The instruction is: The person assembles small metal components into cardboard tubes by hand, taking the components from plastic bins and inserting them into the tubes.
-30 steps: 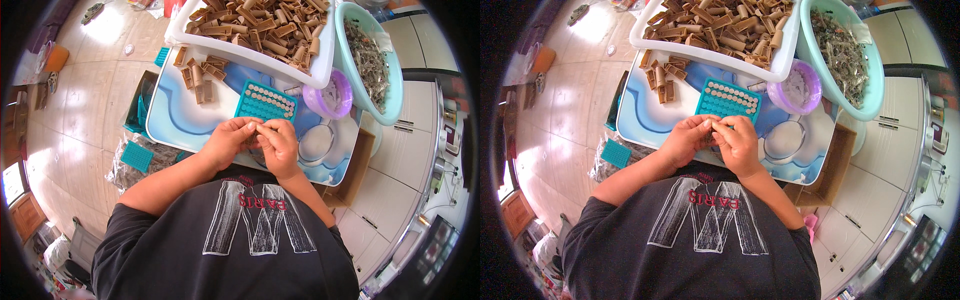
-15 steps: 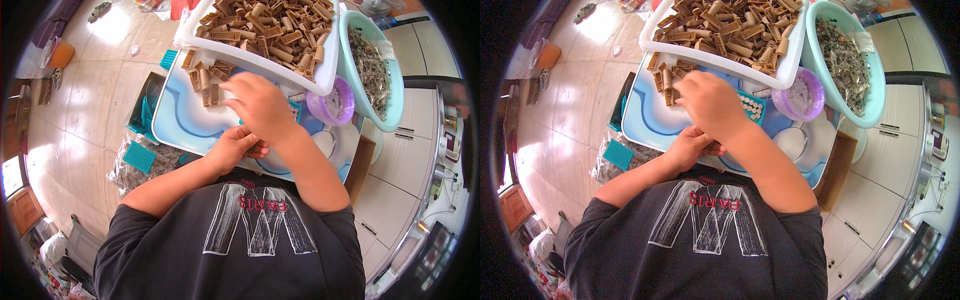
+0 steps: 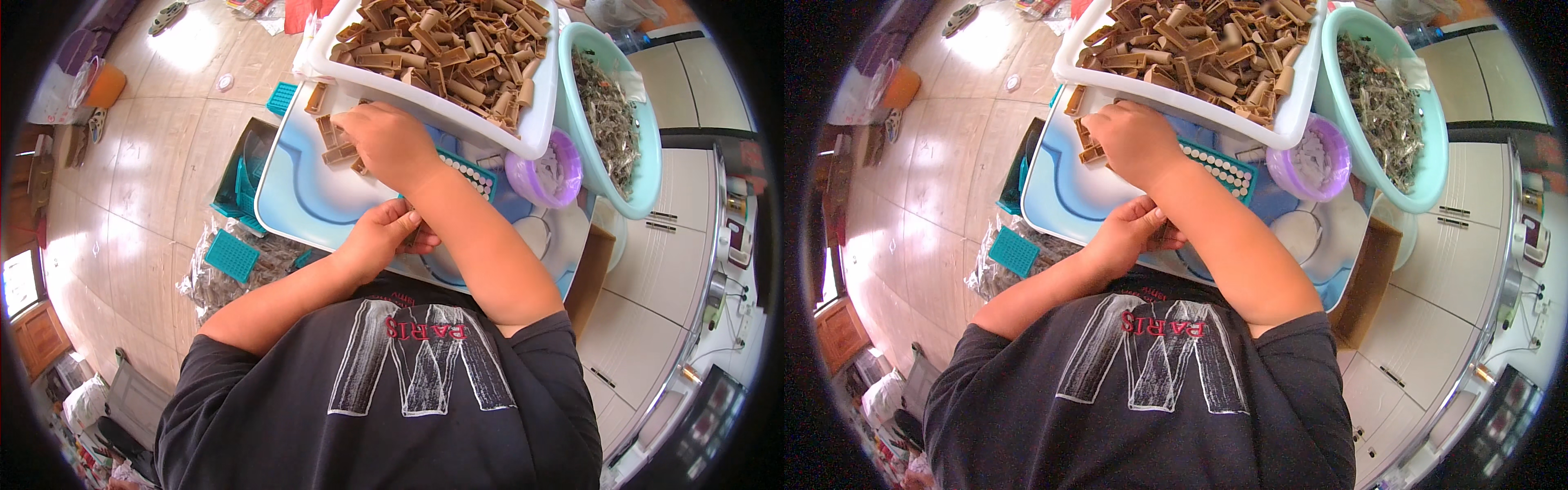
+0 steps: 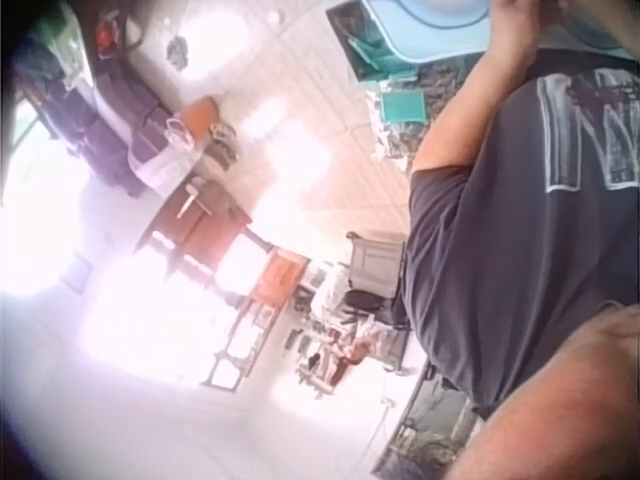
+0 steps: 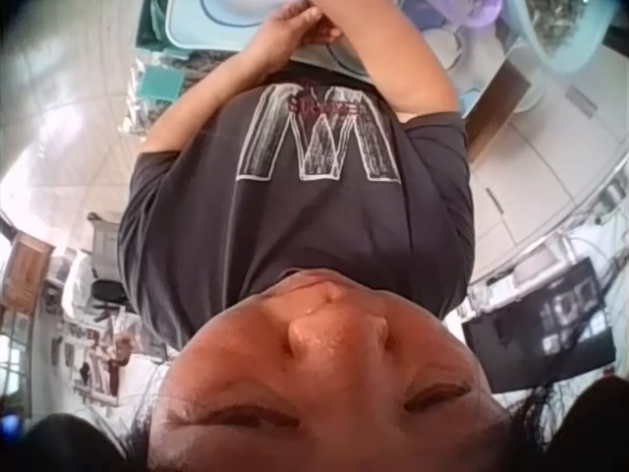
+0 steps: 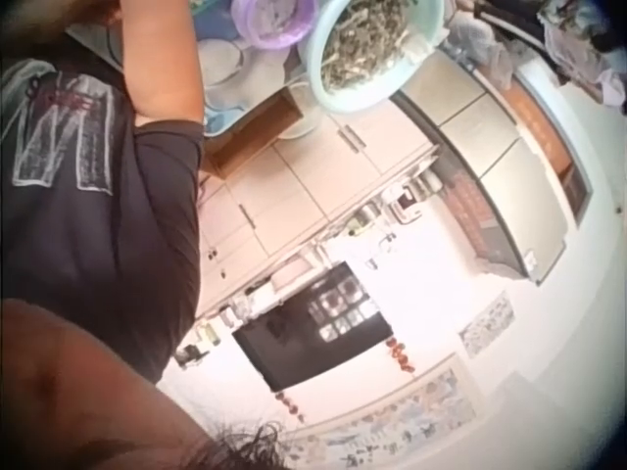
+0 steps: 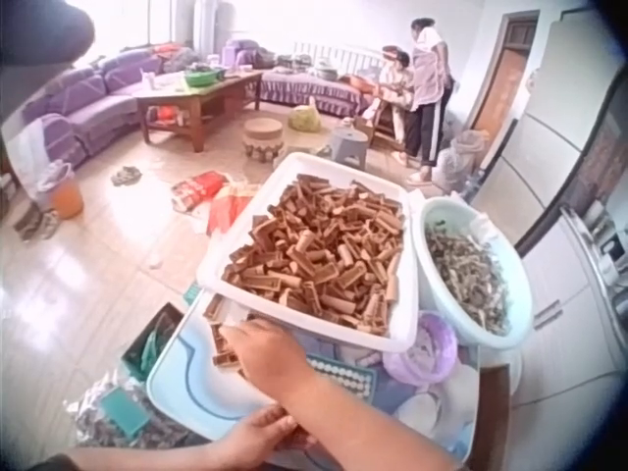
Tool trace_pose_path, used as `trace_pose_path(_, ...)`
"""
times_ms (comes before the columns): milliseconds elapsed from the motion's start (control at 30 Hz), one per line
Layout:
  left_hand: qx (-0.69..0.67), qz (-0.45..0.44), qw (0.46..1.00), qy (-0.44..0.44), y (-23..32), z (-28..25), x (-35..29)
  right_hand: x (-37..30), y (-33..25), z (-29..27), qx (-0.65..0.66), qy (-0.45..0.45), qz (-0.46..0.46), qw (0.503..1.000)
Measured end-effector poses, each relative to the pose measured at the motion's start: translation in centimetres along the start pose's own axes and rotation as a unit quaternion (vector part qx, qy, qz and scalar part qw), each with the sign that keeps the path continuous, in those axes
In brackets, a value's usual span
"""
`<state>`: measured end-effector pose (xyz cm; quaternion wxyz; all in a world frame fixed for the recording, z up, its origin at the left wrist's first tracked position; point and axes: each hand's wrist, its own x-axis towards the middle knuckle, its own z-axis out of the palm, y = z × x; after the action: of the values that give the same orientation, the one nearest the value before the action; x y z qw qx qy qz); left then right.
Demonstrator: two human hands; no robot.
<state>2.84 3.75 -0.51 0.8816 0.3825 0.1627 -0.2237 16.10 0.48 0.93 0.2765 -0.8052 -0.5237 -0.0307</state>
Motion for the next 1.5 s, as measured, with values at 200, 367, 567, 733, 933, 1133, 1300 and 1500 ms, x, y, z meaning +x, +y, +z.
trace_pose_path(200,-0.021,-0.002,0.999,0.029,0.3,0.0,-0.2,-6.0,-2.4,-4.7,0.142,0.184,0.154,0.96)
trace_pose_path(367,-0.025,0.011,1.0,0.009,1.1,1.7,-0.2,-12.1,-2.2,-6.2,0.107,0.114,0.33,0.931)
trace_pose_path(567,-0.016,-0.01,1.0,0.013,0.8,2.8,1.4,-14.6,-2.3,-6.1,0.124,0.132,0.236,0.955)
trace_pose_path(733,-0.03,-0.033,0.999,0.023,1.7,3.2,1.1,-15.5,-3.3,-8.7,0.195,0.008,0.273,0.942)
trace_pose_path(933,-0.041,-0.047,0.998,0.025,1.6,3.1,1.1,-15.3,-3.9,-9.8,0.209,-0.019,0.261,0.942)
trace_pose_path(1133,-0.039,-0.04,0.998,0.017,1.5,3.0,1.0,-14.3,-5.1,-8.9,0.15,0.059,0.24,0.957)
trace_pose_path(1300,-0.059,-0.026,0.998,-0.02,1.6,3.3,0.8,-13.9,-4.9,-8.2,0.055,0.047,0.173,0.982)
trace_pose_path(1500,-0.05,-0.017,0.999,-0.011,1.3,3.2,0.8,-13.8,-4.6,-7.6,0.029,0.058,0.136,0.989)
